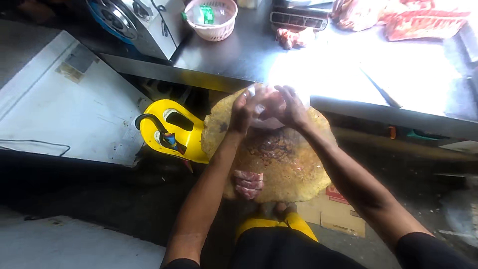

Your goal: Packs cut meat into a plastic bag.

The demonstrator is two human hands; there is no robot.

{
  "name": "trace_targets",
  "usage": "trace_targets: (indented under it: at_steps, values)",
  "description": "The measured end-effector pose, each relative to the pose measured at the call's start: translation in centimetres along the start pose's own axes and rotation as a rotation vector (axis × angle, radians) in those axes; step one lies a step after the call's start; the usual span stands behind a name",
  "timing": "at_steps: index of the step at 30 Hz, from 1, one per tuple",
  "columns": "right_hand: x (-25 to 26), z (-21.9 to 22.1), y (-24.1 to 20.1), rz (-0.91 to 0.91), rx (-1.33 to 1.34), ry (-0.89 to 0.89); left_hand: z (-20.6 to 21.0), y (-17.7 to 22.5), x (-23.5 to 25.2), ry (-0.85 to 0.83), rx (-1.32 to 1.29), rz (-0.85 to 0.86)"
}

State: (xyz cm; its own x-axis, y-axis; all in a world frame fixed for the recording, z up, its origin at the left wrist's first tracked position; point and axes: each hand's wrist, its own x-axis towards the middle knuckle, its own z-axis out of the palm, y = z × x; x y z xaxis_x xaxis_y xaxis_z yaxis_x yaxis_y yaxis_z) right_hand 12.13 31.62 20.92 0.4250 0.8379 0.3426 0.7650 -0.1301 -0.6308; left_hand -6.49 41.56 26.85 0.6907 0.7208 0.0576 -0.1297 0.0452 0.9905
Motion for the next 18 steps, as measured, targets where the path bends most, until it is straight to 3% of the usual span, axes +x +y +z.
trace_targets:
  at_steps: [4,6,8,10,15,18]
  values:
    - [-7.3,0.2,-3.3,0.024,0.01,-0.088,-0.5,1.0,0.6,0.027,0.057,-0.053]
    - [-13.5,2.9,-4.6,0.023,0.048,-0.298,-0.7,0.9,0.3,0.014,0.071,-0.065]
    - [-18.9,6.5,-6.0,0.05,-0.036,-0.618,-0.7,0.7,0.4,0.001,0.061,-0.038]
    - [-22.0,10.0,-6.9,0.01,-0.119,-0.807,-0.4,0.4,0.6,-0.037,0.05,-0.021]
    - [-21.6,13.9,-6.5,-0.053,-0.127,-0.849,-0.3,-0.1,0.4,-0.077,0.047,-0.014]
    - [-20.1,13.8,-5.5,0.098,0.042,-0.826,-0.8,0.2,-0.1,-0.033,0.036,-0.045]
